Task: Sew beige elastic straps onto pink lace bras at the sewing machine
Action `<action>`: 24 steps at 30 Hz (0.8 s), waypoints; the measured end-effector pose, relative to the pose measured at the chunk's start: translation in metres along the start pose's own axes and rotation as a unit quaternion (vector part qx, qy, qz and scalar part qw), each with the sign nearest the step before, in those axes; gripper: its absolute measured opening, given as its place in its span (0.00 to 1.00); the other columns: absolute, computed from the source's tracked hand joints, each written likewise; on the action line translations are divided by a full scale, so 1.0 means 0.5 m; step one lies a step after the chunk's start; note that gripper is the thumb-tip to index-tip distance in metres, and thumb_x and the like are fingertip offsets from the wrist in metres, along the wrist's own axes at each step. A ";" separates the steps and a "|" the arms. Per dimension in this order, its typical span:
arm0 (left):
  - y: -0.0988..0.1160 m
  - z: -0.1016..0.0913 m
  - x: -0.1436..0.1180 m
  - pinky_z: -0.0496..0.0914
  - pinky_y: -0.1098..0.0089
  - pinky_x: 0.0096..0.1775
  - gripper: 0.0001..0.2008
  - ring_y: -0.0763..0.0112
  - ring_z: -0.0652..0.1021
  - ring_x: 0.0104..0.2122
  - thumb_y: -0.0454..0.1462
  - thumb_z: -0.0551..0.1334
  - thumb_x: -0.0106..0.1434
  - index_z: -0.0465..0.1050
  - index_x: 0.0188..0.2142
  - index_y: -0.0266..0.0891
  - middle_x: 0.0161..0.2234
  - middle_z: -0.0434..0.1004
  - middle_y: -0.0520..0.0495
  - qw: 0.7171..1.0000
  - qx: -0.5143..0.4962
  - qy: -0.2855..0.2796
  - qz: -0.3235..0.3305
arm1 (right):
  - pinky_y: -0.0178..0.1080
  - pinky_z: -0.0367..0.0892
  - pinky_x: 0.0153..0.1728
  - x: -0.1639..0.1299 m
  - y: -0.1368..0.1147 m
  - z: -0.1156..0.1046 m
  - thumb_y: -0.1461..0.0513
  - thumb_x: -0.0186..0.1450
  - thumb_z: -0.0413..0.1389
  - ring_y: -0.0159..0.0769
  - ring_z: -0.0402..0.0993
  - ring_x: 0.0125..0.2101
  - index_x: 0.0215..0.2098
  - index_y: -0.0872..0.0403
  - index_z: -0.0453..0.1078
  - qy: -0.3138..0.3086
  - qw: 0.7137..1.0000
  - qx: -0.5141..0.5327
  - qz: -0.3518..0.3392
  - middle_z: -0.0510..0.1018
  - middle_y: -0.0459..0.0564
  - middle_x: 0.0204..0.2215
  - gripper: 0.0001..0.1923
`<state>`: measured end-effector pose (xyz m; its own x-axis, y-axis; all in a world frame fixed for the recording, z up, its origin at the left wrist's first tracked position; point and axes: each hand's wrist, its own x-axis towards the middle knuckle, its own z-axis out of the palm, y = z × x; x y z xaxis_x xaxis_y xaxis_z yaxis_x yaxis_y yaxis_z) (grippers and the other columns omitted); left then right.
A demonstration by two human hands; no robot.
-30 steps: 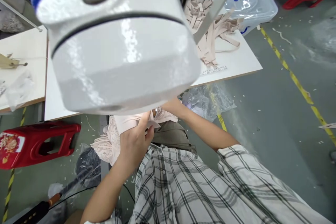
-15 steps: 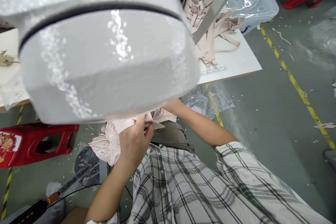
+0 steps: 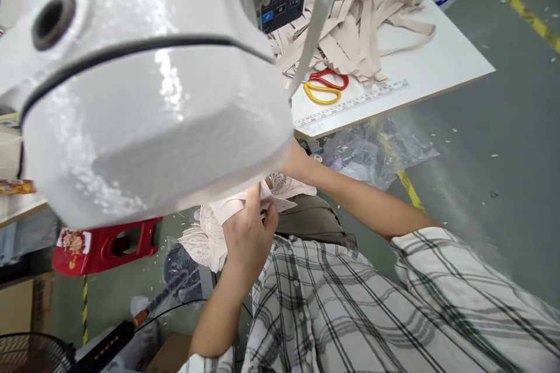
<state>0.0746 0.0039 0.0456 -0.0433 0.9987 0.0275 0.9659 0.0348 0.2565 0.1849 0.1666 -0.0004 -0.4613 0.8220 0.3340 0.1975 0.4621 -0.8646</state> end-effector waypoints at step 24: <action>-0.050 0.046 -0.026 0.72 0.52 0.57 0.45 0.47 0.70 0.64 0.46 0.64 0.66 0.41 0.72 0.34 0.65 0.64 0.25 0.986 -0.035 0.149 0.069 | 0.36 0.70 0.43 -0.089 -0.001 -0.001 0.50 0.69 0.56 0.31 0.72 0.39 0.53 0.51 0.64 0.102 0.957 0.249 0.109 0.73 0.52 0.51 0.20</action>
<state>0.0569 -0.0089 0.0166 0.0035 0.9382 0.3460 0.9484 -0.1129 0.2964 0.2060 0.1300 -0.0147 -0.2677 0.9522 0.1474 -0.1912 0.0974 -0.9767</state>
